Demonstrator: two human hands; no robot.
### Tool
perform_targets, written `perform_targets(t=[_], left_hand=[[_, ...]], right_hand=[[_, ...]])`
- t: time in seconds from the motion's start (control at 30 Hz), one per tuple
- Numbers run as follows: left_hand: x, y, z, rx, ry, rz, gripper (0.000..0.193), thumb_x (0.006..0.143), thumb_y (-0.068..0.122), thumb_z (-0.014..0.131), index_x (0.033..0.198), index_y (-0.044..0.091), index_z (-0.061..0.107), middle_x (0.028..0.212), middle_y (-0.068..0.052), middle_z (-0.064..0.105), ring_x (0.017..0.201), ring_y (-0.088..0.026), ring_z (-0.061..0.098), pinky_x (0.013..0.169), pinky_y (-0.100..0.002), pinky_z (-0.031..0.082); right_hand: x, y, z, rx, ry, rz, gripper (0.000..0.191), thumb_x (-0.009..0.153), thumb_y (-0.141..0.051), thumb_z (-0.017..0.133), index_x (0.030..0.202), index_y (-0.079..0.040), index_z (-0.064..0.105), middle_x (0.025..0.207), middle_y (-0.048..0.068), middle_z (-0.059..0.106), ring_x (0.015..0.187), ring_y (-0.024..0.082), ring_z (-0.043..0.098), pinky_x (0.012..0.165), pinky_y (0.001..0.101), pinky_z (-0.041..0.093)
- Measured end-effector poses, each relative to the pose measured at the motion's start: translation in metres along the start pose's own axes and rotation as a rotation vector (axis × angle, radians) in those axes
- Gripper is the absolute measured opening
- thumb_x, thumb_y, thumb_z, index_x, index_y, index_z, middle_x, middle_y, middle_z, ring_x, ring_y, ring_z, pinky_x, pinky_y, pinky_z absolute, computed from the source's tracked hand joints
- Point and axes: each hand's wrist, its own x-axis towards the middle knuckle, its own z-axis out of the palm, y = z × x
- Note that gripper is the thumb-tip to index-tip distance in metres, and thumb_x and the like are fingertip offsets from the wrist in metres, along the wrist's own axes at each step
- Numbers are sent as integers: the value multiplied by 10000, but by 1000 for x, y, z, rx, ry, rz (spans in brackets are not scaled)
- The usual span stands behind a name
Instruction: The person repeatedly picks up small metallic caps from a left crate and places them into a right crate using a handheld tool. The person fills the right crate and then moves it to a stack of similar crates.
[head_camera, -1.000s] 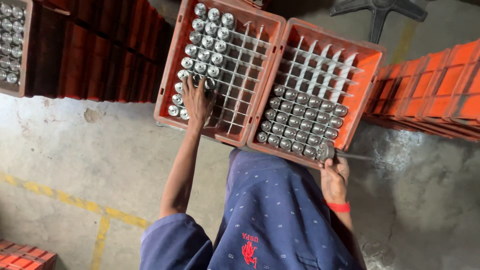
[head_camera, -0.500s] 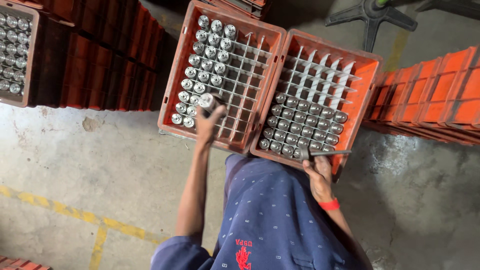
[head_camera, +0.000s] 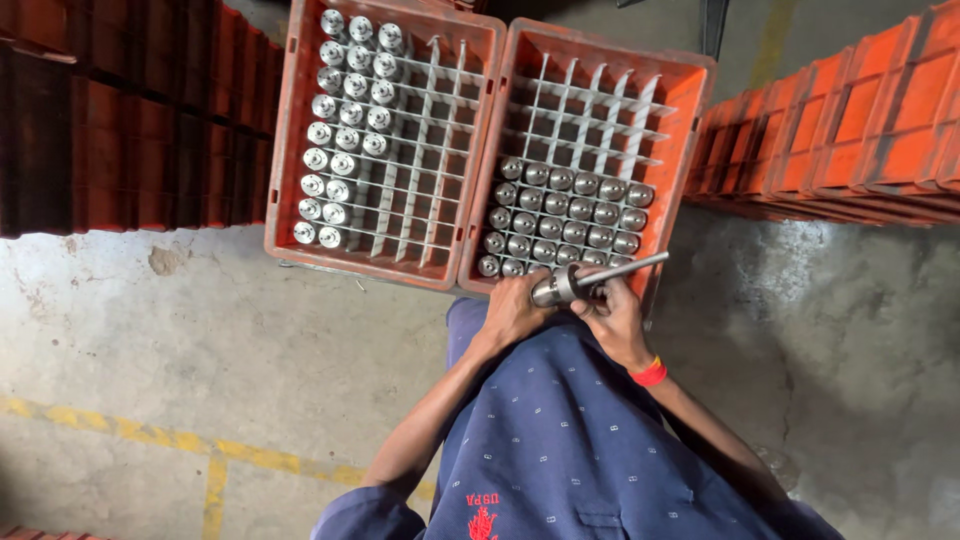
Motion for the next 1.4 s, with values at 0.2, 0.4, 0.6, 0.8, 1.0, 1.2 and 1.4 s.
perform_targets(t=[0.2, 0.4, 0.6, 0.8, 1.0, 1.2, 1.4], left_hand=[[1, 10, 5, 21, -167, 54, 513, 730, 322, 815, 1189, 118, 710, 943, -207, 763, 896, -381, 736, 802, -474, 565], [44, -7, -20, 289, -104, 71, 712, 811, 536, 808, 1343, 112, 598, 887, -217, 749, 831, -373, 734, 759, -481, 573], [145, -39, -60, 616, 349, 288, 636, 962, 186, 664, 1531, 56, 409, 1332, -230, 586, 894, -408, 699, 680, -497, 568], [176, -35, -69, 776, 440, 434, 579, 746, -37, 617, 1307, 99, 563, 1344, -241, 592, 1055, -370, 685, 804, -424, 604], [118, -62, -110, 353, 572, 294, 318, 896, 5, 675, 1192, 115, 703, 1132, -145, 673, 1099, -340, 622, 920, -463, 528], [103, -122, -194, 650, 783, 57, 524, 786, 219, 812, 1279, 96, 687, 1330, -240, 551, 1275, -448, 476, 1025, -530, 425], [122, -130, -210, 672, 680, 71, 532, 875, 367, 829, 1253, 38, 650, 1444, -237, 502, 1390, -409, 415, 1137, -550, 348]], right_hand=[[-5, 25, -32, 52, -109, -59, 441, 913, -145, 786, 1258, 3, 555, 1379, 89, 568, 1244, 188, 603, 1033, 328, 542], [1, 46, -65, 157, 308, -53, 414, 930, -57, 765, 1295, 12, 582, 1134, 52, 661, 953, 117, 601, 818, 255, 500], [1, 52, -84, 133, 476, -122, 333, 969, -3, 711, 1269, 0, 565, 1105, 35, 657, 940, 84, 599, 848, 226, 486], [-11, 72, -65, 119, 456, -22, 351, 925, 53, 679, 1257, -1, 580, 1094, 4, 634, 933, 73, 557, 810, 232, 464], [-32, 80, -56, 122, 461, 24, 325, 954, -10, 688, 1264, -18, 590, 1116, -13, 633, 950, 65, 555, 837, 220, 444], [-35, 68, -40, 146, 481, 31, 331, 976, -55, 707, 1285, -19, 595, 1111, -15, 636, 928, 64, 519, 822, 228, 410], [-11, 62, -20, 96, 386, 10, 322, 966, -50, 715, 1255, -7, 578, 1112, -11, 634, 960, 67, 535, 848, 234, 423]])
